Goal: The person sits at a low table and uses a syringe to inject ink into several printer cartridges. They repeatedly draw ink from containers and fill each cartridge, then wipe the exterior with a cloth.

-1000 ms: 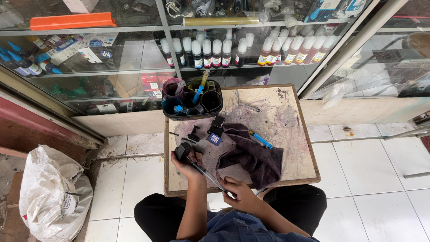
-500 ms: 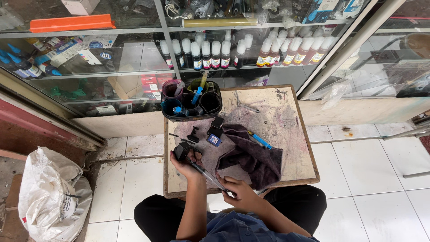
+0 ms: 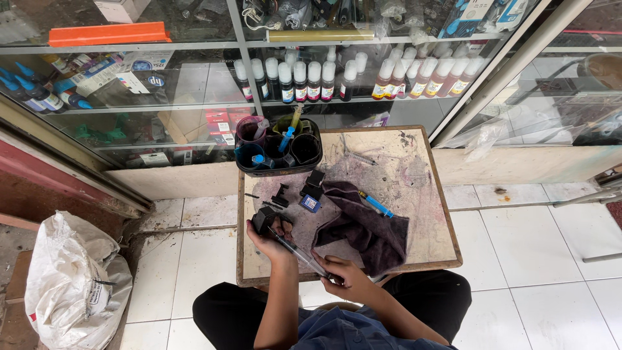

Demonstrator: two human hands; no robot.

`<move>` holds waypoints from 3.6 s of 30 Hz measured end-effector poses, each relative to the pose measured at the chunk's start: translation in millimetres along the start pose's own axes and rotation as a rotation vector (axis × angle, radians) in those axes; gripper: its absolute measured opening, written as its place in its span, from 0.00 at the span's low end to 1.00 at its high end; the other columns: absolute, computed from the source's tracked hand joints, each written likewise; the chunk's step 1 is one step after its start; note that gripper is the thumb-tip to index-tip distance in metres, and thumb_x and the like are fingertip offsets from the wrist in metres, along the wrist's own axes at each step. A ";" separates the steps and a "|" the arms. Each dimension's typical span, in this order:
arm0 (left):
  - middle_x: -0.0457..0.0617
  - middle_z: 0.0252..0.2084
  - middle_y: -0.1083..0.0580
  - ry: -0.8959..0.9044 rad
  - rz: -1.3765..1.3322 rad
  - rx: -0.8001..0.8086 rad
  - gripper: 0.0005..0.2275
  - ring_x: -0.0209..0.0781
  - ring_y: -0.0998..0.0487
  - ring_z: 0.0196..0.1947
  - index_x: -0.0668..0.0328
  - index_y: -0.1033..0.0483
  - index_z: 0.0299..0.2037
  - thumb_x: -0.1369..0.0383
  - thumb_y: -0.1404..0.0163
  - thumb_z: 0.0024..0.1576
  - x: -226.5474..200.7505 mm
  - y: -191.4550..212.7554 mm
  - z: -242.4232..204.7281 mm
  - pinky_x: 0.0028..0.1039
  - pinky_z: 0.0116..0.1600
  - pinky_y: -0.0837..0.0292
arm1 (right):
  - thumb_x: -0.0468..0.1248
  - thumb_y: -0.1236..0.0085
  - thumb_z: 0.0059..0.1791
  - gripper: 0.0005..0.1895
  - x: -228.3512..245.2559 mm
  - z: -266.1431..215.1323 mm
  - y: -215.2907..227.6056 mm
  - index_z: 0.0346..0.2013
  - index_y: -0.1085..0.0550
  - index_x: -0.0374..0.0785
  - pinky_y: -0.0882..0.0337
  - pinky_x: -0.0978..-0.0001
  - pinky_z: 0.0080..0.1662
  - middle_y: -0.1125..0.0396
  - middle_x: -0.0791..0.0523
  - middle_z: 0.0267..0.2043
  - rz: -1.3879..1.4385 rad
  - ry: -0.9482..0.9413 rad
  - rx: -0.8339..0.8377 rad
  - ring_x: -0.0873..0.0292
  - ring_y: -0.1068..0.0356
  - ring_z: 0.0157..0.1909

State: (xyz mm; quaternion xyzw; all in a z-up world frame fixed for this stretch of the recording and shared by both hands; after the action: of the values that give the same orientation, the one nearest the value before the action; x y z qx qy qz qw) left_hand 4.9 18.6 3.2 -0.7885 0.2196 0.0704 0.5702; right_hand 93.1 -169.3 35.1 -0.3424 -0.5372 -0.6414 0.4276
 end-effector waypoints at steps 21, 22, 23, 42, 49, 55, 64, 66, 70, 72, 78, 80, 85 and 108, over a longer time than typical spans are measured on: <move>0.49 0.21 0.32 0.242 0.090 0.054 0.28 0.47 0.28 0.26 0.64 0.28 0.33 0.42 0.62 0.64 37.2 26.2 16.8 0.30 0.43 0.27 | 0.54 0.24 0.42 0.43 -45.8 6.2 -14.6 0.61 0.35 0.36 0.34 0.57 0.55 0.33 0.43 0.49 1.309 0.160 -0.091 0.48 0.32 0.52; 0.49 0.21 0.32 0.242 0.091 0.049 0.28 0.47 0.28 0.26 0.64 0.28 0.33 0.42 0.62 0.64 32.3 20.5 15.3 0.30 0.43 0.27 | 0.54 0.24 0.42 0.43 -50.1 1.5 -11.1 0.61 0.35 0.36 0.34 0.57 0.55 0.33 0.43 0.49 1.312 0.155 -0.091 0.48 0.32 0.52; 0.59 0.32 0.27 0.212 0.163 0.126 0.29 0.57 0.24 0.37 0.66 0.29 0.46 0.43 0.64 0.63 27.0 13.4 14.1 0.38 0.51 0.27 | 0.55 0.23 0.40 0.44 -54.9 -3.1 -7.7 0.60 0.34 0.36 0.34 0.54 0.55 0.33 0.42 0.49 1.338 0.144 -0.107 0.46 0.32 0.52; 0.64 0.35 0.22 0.124 0.203 0.053 0.28 0.58 0.17 0.41 0.63 0.25 0.50 0.43 0.61 0.64 28.3 67.8 27.8 0.52 0.66 0.30 | 0.54 0.37 0.49 0.35 -161.6 175.7 142.2 0.63 0.30 0.35 0.27 0.59 0.57 0.32 0.41 0.50 1.410 -0.317 -0.565 0.50 0.27 0.50; 0.63 0.31 0.22 0.135 0.213 0.035 0.27 0.53 0.16 0.35 0.62 0.25 0.48 0.43 0.62 0.65 24.3 73.7 28.1 0.51 0.64 0.27 | 0.51 0.34 0.49 0.32 -161.8 197.0 144.3 0.62 0.29 0.38 0.27 0.58 0.58 0.31 0.43 0.51 1.380 -0.379 -0.606 0.51 0.28 0.51; 0.59 0.30 0.23 0.147 0.227 0.048 0.26 0.50 0.17 0.34 0.63 0.28 0.50 0.43 0.62 0.65 26.7 69.7 25.7 0.52 0.64 0.27 | 0.47 0.29 0.47 0.29 -170.1 200.1 141.5 0.57 0.26 0.36 0.24 0.65 0.50 0.30 0.45 0.41 1.282 -0.420 -0.714 0.55 0.27 0.42; 0.57 0.28 0.24 0.150 0.243 0.035 0.27 0.48 0.17 0.32 0.63 0.28 0.50 0.43 0.62 0.65 28.5 75.5 30.3 0.51 0.61 0.25 | 0.41 0.26 0.45 0.23 -188.7 210.3 134.0 0.50 0.23 0.34 0.27 0.71 0.41 0.30 0.44 0.34 1.285 -0.411 -0.803 0.56 0.31 0.34; 0.58 0.29 0.24 0.139 0.241 0.043 0.26 0.49 0.17 0.33 0.63 0.28 0.49 0.44 0.61 0.66 32.1 84.8 35.6 0.51 0.61 0.26 | 0.40 0.26 0.46 0.22 -197.8 211.9 133.1 0.49 0.22 0.33 0.26 0.70 0.41 0.30 0.42 0.34 1.271 -0.404 -0.820 0.55 0.31 0.34; 0.58 0.29 0.24 0.144 0.255 0.048 0.26 0.48 0.17 0.33 0.62 0.27 0.50 0.44 0.62 0.66 32.3 80.9 33.6 0.50 0.62 0.26 | 0.41 0.27 0.46 0.22 -179.7 204.4 131.0 0.50 0.23 0.32 0.27 0.70 0.40 0.30 0.42 0.33 1.222 -0.391 -0.821 0.55 0.31 0.33; 0.59 0.30 0.24 0.132 0.292 0.076 0.27 0.50 0.18 0.35 0.64 0.27 0.51 0.44 0.62 0.66 34.4 83.2 39.0 0.52 0.62 0.27 | 0.41 0.28 0.47 0.23 -165.0 200.2 129.7 0.51 0.24 0.31 0.27 0.68 0.41 0.30 0.42 0.34 1.156 -0.358 -0.829 0.55 0.29 0.34; 0.58 0.26 0.26 0.155 0.277 0.066 0.27 0.49 0.18 0.31 0.63 0.26 0.50 0.44 0.62 0.66 38.3 84.5 43.1 0.50 0.56 0.23 | 0.41 0.34 0.50 0.18 -118.5 162.1 128.7 0.49 0.23 0.32 0.25 0.69 0.43 0.28 0.47 0.32 1.006 -0.306 -0.788 0.57 0.26 0.34; 0.58 0.27 0.25 0.157 0.278 0.067 0.26 0.49 0.17 0.31 0.62 0.26 0.50 0.44 0.62 0.66 40.9 86.1 45.6 0.50 0.56 0.23 | 0.40 0.35 0.51 0.18 -121.7 150.6 130.0 0.50 0.24 0.31 0.25 0.69 0.44 0.28 0.48 0.32 1.007 -0.275 -0.792 0.57 0.25 0.34; 0.56 0.29 0.26 0.135 0.352 0.087 0.25 0.49 0.18 0.34 0.64 0.27 0.51 0.46 0.59 0.67 37.6 54.4 43.5 0.50 0.57 0.24 | 0.36 0.39 0.52 0.16 -89.6 121.8 126.2 0.51 0.26 0.28 0.24 0.66 0.47 0.29 0.48 0.32 1.067 -0.203 -0.781 0.55 0.24 0.38; 0.69 0.59 0.27 0.356 0.268 0.256 0.27 0.55 0.34 0.69 0.54 0.29 0.65 0.46 0.60 0.64 28.1 -42.2 -4.7 0.37 0.76 0.51 | 0.29 0.29 0.40 0.11 -34.7 43.8 85.4 0.36 0.19 0.28 0.27 0.62 0.48 0.25 0.48 0.34 0.137 0.163 -0.827 0.51 0.23 0.40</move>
State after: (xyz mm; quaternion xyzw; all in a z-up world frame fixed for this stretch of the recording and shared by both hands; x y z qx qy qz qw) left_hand 47.4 17.5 31.2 -0.6736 0.4263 -0.0231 0.6033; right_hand 184.3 -124.9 46.0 -0.4681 -0.1753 -0.7978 0.3370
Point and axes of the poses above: each hand's wrist, its own z-axis towards the middle knuckle, its own y-axis out of the back of the hand, x = y × z, the point moved 2 cm from there along z, towards the middle knuckle
